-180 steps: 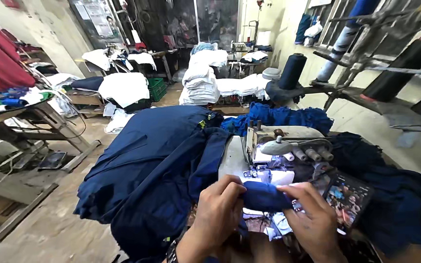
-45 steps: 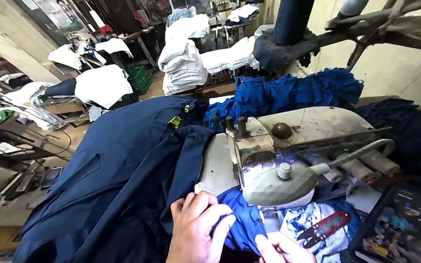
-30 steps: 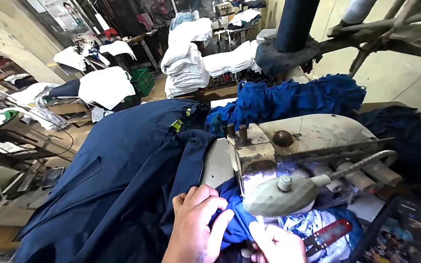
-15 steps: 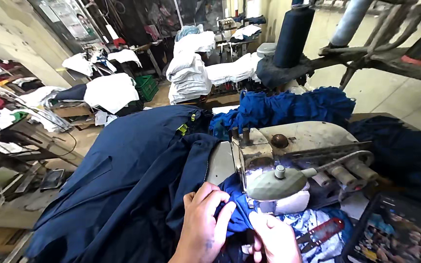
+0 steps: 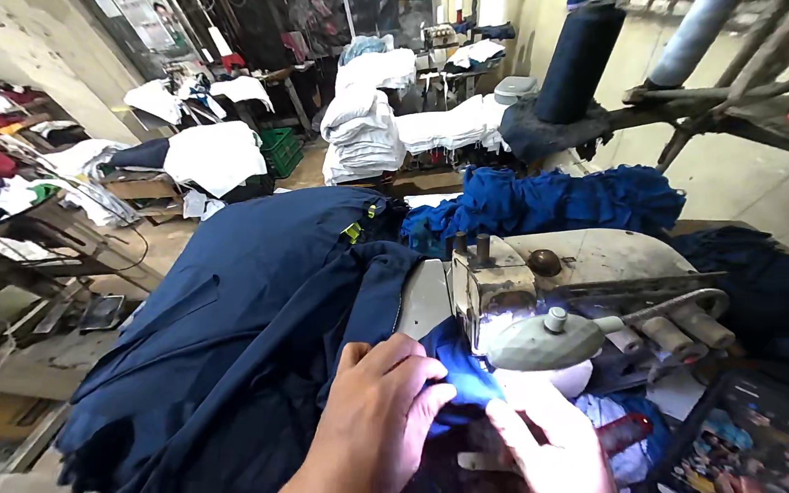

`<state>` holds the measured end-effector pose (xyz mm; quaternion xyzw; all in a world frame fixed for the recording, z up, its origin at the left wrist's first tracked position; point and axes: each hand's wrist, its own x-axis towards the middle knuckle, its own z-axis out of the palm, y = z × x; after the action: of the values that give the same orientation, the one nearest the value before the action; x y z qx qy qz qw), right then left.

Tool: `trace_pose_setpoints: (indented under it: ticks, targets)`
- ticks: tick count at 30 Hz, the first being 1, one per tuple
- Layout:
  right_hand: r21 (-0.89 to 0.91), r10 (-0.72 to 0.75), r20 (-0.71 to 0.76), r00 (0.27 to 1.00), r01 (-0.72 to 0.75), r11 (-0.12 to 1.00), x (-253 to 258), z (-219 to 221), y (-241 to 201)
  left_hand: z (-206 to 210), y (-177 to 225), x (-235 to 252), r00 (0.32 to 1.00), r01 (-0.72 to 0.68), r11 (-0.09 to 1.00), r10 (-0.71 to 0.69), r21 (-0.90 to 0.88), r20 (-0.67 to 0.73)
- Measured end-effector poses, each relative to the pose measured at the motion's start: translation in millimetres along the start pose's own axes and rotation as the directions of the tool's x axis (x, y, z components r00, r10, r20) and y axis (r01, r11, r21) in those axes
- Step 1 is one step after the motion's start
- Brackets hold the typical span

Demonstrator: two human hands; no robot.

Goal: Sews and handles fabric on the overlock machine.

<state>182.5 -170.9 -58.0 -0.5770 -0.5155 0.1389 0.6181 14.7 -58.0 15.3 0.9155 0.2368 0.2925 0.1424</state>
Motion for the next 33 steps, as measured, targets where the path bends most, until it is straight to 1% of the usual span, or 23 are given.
trace_pose_setpoints:
  ticks: [2, 4, 5, 7, 9, 11, 12, 14, 15, 17, 18, 19, 20, 21, 22, 23, 24, 25, 26, 28, 30, 31, 33]
  targets:
    - [0.175, 0.071, 0.105, 0.992, -0.089, 0.981, -2, -3, -3, -3, 0, 3, 0.983, -0.18, 0.983, 0.181, -0.03, 0.037]
    - [0.23, 0.06, 0.16, 0.985, -0.096, 0.968, -3, -4, -1, 4, -6, 13, 0.912, -0.373, 0.926, 0.376, -0.048, 0.166]
    - [0.234, 0.035, 0.171, 0.985, -0.075, 0.969, -4, -5, 1, 5, -8, 20, 0.87, -0.418, 0.905, 0.425, -0.083, 0.251]
    - [0.21, -0.029, 0.184, 0.983, -0.01, 0.978, -3, -6, 4, 6, -14, 33, 0.806, -0.443, 0.886, 0.459, -0.133, 0.373]
    - [0.205, -0.087, 0.184, 0.979, 0.049, 0.977, -3, -8, 9, 4, -17, 43, 0.763, -0.451, 0.882, 0.461, -0.139, 0.452]
    - [0.234, -0.099, 0.175, 0.98, 0.056, 0.971, -3, -10, 11, -2, -15, 50, 0.732, -0.457, 0.883, 0.439, -0.102, 0.52]
    - [0.237, -0.078, 0.168, 0.983, 0.036, 0.971, -2, -10, 10, -5, -13, 52, 0.727, -0.456, 0.886, 0.428, -0.089, 0.536]
    - [0.211, -0.011, 0.176, 0.984, -0.027, 0.977, 1, -12, 7, -9, -9, 52, 0.734, -0.447, 0.891, 0.413, -0.074, 0.54]
    - [0.188, 0.02, 0.208, 0.978, -0.06, 0.98, 4, -12, 5, -10, -6, 50, 0.74, -0.446, 0.893, 0.408, -0.063, 0.535]
    - [0.14, 0.063, 0.33, 0.942, -0.115, 0.984, 13, -14, 0, -8, 3, 45, 0.771, -0.459, 0.888, 0.419, -0.039, 0.479]
    - [0.15, 0.067, 0.4, 0.914, -0.137, 0.979, 16, -14, -2, -8, 4, 41, 0.807, -0.448, 0.893, 0.418, -0.029, 0.418]
    - [0.176, 0.078, 0.471, 0.878, -0.18, 0.968, 19, -16, -5, -8, 1, 36, 0.854, -0.412, 0.911, 0.395, -0.025, 0.338]
    - [0.193, 0.112, 0.528, 0.842, -0.247, 0.949, 19, -18, -8, -9, -7, 29, 0.903, -0.34, 0.94, 0.333, -0.024, 0.271]
    - [0.205, 0.171, 0.555, 0.814, -0.333, 0.92, 18, -20, -12, -11, -18, 19, 0.935, -0.247, 0.969, 0.242, -0.013, 0.261]
    - [0.209, 0.25, 0.554, 0.794, -0.423, 0.882, 15, -22, -14, -10, -29, 7, 0.945, -0.149, 0.989, 0.144, -0.006, 0.295]
    - [0.209, 0.332, 0.543, 0.771, -0.507, 0.836, 13, -23, -14, -8, -39, -4, 0.934, -0.077, 0.997, 0.079, -0.021, 0.349]
    - [0.201, 0.398, 0.526, 0.751, -0.565, 0.8, 12, -22, -14, -7, -45, -14, 0.914, -0.064, 0.997, 0.073, -0.036, 0.398]
    - [0.212, 0.425, 0.503, 0.752, -0.584, 0.783, 10, -20, -13, -7, -47, -19, 0.902, -0.108, 0.993, 0.113, -0.035, 0.417]
    - [0.245, 0.421, 0.476, 0.772, -0.576, 0.78, 8, -17, -12, -10, -48, -20, 0.904, -0.183, 0.983, 0.169, -0.002, 0.394]
    - [0.298, 0.381, 0.442, 0.812, -0.533, 0.792, 7, -13, -13, -23, -50, -9, 0.93, -0.284, 0.937, 0.219, 0.201, 0.294]
    - [0.296, 0.353, 0.412, 0.84, -0.49, 0.82, 2, -9, -11, -39, -51, 6, 0.939, -0.307, 0.875, 0.213, 0.375, 0.272]
    - [0.287, 0.349, 0.399, 0.848, -0.477, 0.831, -2, -7, -9, -45, -47, 10, 0.935, -0.332, 0.863, 0.247, 0.381, 0.255]
    - [0.301, 0.354, 0.365, 0.861, -0.469, 0.83, -8, -4, -7, -46, -31, 14, 0.903, -0.426, 0.86, 0.386, 0.283, 0.187]
